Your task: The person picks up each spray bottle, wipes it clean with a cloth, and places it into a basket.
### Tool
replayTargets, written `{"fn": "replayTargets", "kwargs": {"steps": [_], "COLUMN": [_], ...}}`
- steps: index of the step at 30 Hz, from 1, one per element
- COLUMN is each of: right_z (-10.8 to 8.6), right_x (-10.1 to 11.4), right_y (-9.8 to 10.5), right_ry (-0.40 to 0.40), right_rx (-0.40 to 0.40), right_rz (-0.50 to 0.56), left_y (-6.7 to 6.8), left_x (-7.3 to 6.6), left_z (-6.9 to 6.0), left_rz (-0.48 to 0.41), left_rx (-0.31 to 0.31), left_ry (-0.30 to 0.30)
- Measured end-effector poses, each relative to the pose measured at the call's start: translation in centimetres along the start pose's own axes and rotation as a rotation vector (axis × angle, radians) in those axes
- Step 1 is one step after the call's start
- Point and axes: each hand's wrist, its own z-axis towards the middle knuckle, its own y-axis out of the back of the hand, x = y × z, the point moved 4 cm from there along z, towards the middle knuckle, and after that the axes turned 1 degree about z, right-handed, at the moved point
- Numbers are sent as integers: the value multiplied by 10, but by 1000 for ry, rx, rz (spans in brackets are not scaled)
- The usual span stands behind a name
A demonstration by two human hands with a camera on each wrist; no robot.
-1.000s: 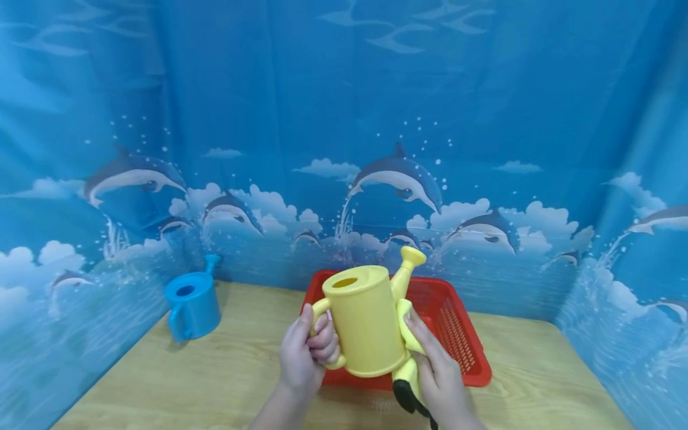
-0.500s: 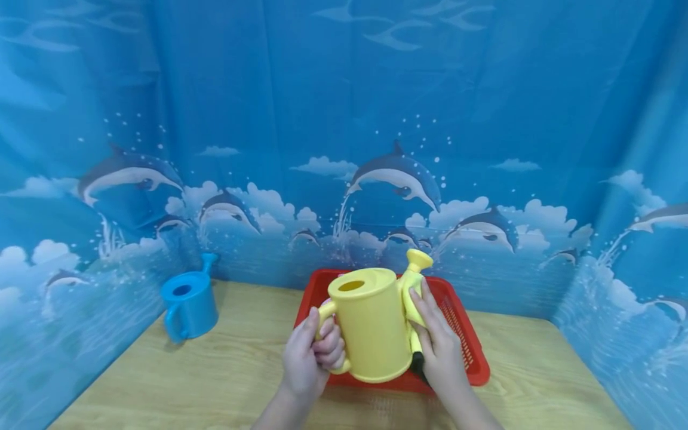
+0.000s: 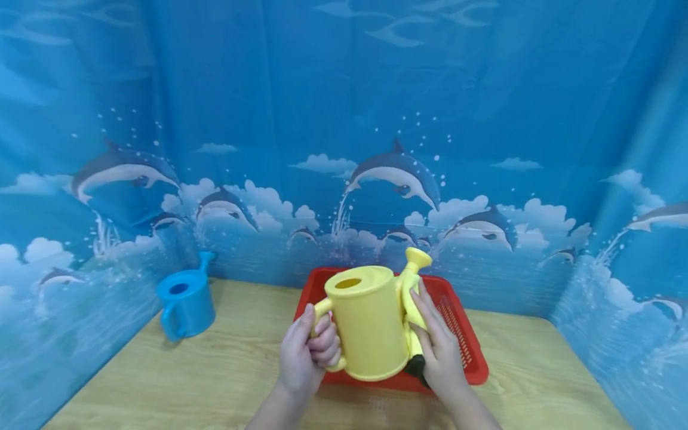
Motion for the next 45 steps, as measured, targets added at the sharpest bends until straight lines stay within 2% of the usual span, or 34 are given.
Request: {"fn": "replayTargets", "kwargs": {"steps": [4, 8, 13, 18, 20, 23, 25, 32, 40, 45], "right_z": [-8, -12, -17, -16, -15, -13, -12, -4, -3, -3], "right_x": [2, 3, 2, 4, 5, 5, 4, -1, -16, -21], "right_y": [-3, -5, -7, -4, -1, 8, 17, 46, 68, 75], "right_ry": [48, 76, 48, 72, 51, -19, -80, -173, -477, -624], "right_rx": [15, 47, 84, 110, 147, 200, 205, 85, -72, -103], "right_rz": [39, 52, 53, 33, 41, 80, 128, 254, 310, 228], "left_y": [3, 5, 9, 13, 15, 18, 20, 22, 21, 20], "left_x": [-3, -6, -9, -10, -12, -15, -16, -16, -15, -12], "left_z": [1, 1, 0, 1, 1, 0, 0, 0, -1, -1], "left_rz": [-6, 19, 70, 78, 94, 146, 201, 360, 438, 499], "left_rx": [8, -32, -86, -103, -119, -160, -199, -333, -444, -480], "left_ry": [-41, -59, -72, -87, -105, -125, -127, -50, 18, 38]}}
